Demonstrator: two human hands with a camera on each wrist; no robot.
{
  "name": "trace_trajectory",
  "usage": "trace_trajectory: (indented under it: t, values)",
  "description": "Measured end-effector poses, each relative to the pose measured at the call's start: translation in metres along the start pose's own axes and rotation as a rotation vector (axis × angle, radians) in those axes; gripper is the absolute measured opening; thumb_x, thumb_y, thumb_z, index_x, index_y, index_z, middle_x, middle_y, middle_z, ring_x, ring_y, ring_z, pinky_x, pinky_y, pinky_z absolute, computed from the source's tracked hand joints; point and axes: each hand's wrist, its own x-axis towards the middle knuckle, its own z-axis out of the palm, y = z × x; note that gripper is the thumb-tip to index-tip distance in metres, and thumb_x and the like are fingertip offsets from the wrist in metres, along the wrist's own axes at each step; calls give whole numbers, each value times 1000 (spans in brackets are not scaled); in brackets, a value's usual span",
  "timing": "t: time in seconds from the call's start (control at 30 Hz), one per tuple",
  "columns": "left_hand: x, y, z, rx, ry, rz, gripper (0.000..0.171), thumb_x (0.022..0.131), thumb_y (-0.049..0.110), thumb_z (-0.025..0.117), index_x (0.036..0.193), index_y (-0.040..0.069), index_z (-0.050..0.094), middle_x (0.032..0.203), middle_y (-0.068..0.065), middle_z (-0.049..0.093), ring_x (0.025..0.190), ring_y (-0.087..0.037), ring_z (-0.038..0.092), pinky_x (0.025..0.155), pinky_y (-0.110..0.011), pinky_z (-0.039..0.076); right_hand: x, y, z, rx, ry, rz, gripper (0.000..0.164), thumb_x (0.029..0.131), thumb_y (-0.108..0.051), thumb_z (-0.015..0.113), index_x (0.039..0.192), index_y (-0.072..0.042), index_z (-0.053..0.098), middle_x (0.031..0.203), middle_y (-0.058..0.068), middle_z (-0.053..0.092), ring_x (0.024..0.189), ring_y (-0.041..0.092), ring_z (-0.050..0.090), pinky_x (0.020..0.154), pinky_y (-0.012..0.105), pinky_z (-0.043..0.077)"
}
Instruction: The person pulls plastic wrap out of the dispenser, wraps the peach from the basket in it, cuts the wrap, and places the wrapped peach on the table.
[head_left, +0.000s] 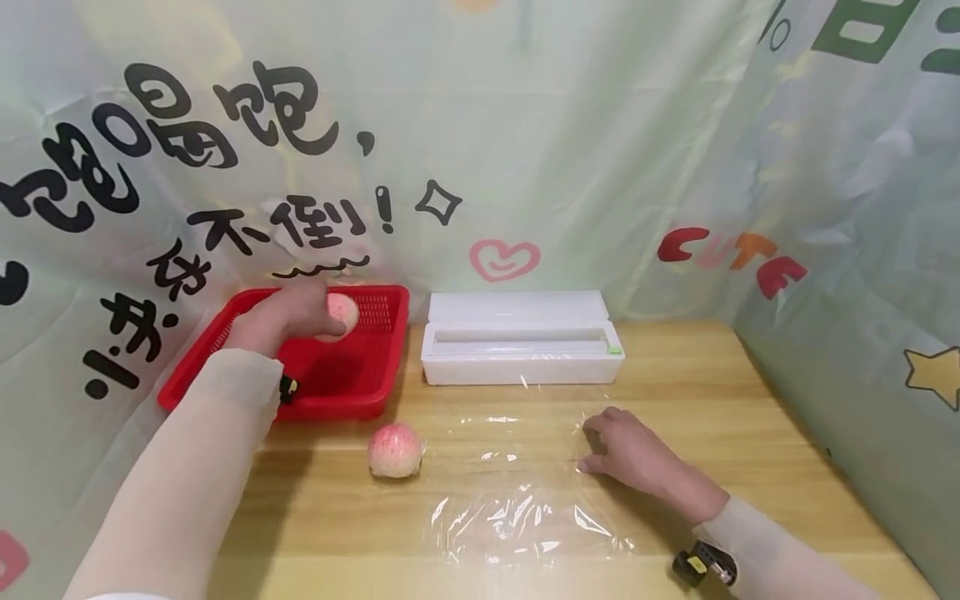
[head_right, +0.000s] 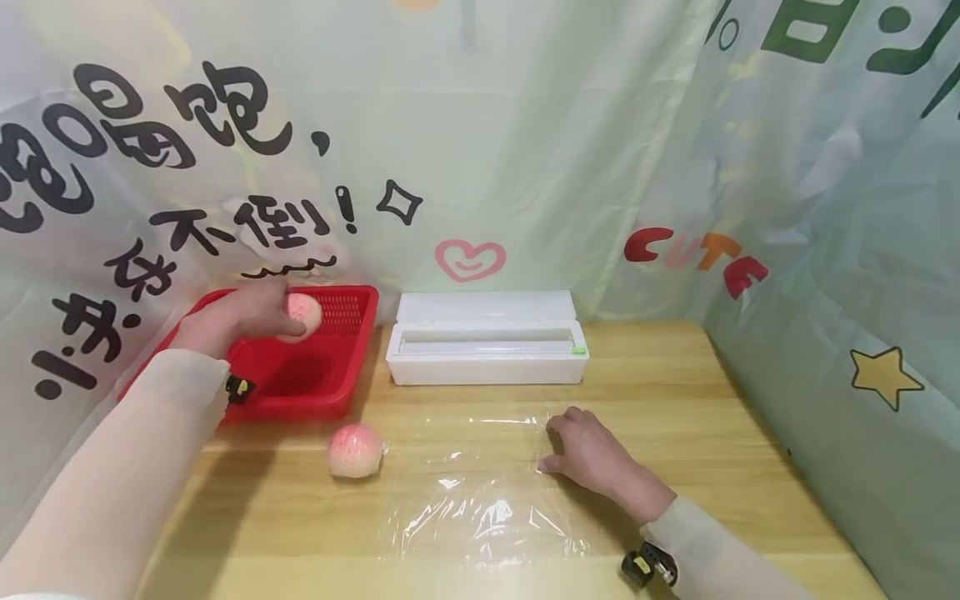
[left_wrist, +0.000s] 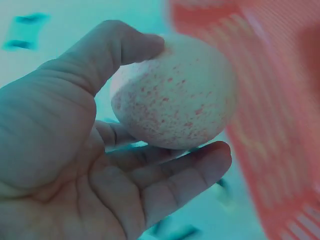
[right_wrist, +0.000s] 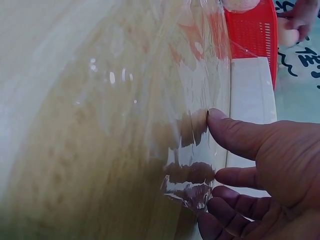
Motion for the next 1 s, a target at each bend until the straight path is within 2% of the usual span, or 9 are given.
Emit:
trace_trajectory:
  t: [0.03, 0.1, 0.17, 0.3, 0.4, 0.57, 0.7, 0.83, 1.0]
  values:
    - [-5, 11, 2, 21, 36, 59, 60, 85, 27, 85, 135, 10, 58, 117, -15, 66, 103, -32, 63, 81, -41, 59, 0, 1, -1, 1, 0, 0, 57, 81, -34, 91, 122, 1, 71, 105, 9, 66, 95, 24, 63, 88, 46, 57]
    - [-20, 35, 9, 7, 66, 127, 65, 86, 25, 84, 142, 11, 54, 123, -13, 65, 108, -32, 62, 89, -47, 59, 1, 2, -3, 2, -1, -1, 57, 81, -33, 90, 122, 2, 71, 106, 10, 66, 96, 25, 64, 89, 47, 58]
    - [-34, 59, 23, 20, 92, 204, 63, 87, 22, 84, 141, 11, 54, 122, -10, 65, 109, -30, 62, 94, -49, 58, 0, 3, -4, 8, -3, 3, 57, 81, -33, 90, 122, 2, 71, 106, 10, 66, 96, 26, 64, 90, 48, 58]
    - [-55, 97, 68, 27, 97, 401, 64, 84, 18, 85, 140, 12, 55, 117, -2, 65, 102, -23, 63, 92, -42, 58, 0, 6, -5, 31, -11, 26, 57, 81, -33, 90, 123, 0, 70, 105, 8, 66, 95, 24, 63, 88, 48, 58]
    - [-68, 117, 112, 0, 32, 498, 69, 82, 25, 88, 143, 15, 56, 117, 2, 63, 98, -16, 62, 83, -35, 58, 0, 7, -5, 36, -11, 31, 57, 81, -33, 91, 123, -1, 69, 103, 6, 65, 94, 21, 62, 86, 46, 57]
    - [-85, 141, 187, -63, -124, 550, 70, 80, 36, 89, 141, 21, 58, 116, 6, 62, 95, -6, 60, 75, -26, 56, 1, 6, -3, 43, -9, 28, 57, 80, -33, 91, 123, 0, 69, 103, 7, 65, 95, 23, 62, 87, 47, 57]
    - [-91, 148, 228, -34, -196, 578, 68, 80, 41, 87, 141, 25, 60, 113, 9, 61, 92, 0, 58, 78, -23, 54, 1, 2, 0, 48, -13, 33, 58, 81, -32, 91, 123, 2, 69, 108, 11, 67, 100, 29, 65, 91, 51, 58]
    - [-92, 150, 247, 12, -185, 578, 72, 80, 47, 87, 143, 26, 59, 112, 8, 61, 91, -1, 57, 80, -24, 53, 1, 0, 0, 47, -4, 40, 57, 82, -31, 91, 123, 2, 69, 107, 12, 67, 100, 28, 65, 91, 51, 58]
    - [-95, 151, 253, 25, -179, 557, 69, 78, 44, 87, 139, 27, 61, 109, 9, 60, 89, -2, 56, 80, -24, 52, 0, -2, -1, 34, 10, 30, 53, 81, -30, 91, 118, 1, 71, 102, 9, 66, 96, 26, 64, 89, 49, 57]
